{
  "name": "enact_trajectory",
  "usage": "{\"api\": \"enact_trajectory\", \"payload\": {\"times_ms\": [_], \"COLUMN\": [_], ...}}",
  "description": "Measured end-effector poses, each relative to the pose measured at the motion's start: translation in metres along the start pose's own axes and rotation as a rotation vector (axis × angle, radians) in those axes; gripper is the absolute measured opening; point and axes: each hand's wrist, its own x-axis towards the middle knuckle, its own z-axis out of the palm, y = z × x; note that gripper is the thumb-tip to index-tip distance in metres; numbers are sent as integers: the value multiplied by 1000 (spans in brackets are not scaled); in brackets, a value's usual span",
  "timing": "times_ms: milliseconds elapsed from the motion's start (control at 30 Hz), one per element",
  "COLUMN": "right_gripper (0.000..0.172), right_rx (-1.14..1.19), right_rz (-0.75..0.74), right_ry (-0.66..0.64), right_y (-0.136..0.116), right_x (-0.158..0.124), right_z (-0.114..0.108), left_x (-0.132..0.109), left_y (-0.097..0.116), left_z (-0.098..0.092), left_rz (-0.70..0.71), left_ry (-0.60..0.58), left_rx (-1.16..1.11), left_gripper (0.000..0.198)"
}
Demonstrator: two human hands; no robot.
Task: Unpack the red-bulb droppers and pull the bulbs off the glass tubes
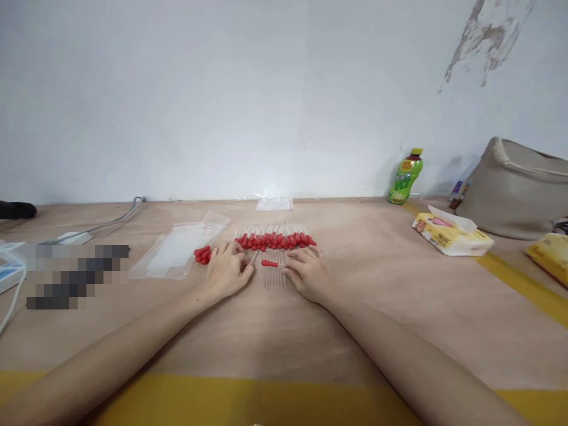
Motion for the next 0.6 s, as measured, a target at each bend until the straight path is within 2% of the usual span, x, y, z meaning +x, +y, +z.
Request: {"api": "enact_trajectory", "payload": {"times_ms": [100, 167, 233, 300, 433, 600], "right_gripper": [21, 20, 19, 18, 16, 16], "right_rx": [-10, -12, -13, -13, 9, 59], "right_rz": [-5, -12, -30, -66, -159, -205], "right_ry": [-6, -4, 3, 9, 15, -2], "right_y": [-2, -3, -6, -10, -22, -35], "right_x": [0, 0, 0, -1, -1, 0], "right_z": [-2, -4, -4, -5, -3, -1], "left_x": [2, 1, -3, -11, -29, -35], "left_y": [-2, -2, -2, -1, -1, -1], "left_z": [-1, -4, -9, -13, -15, -6], "left_rz": [-36, -12, 89, 251, 502, 533], "left_ry": [23, 64, 104, 115, 104, 165], "left_rx": [-32, -125, -241, -315, -322, -390], "left_gripper": [22, 23, 22, 21, 25, 15]}}
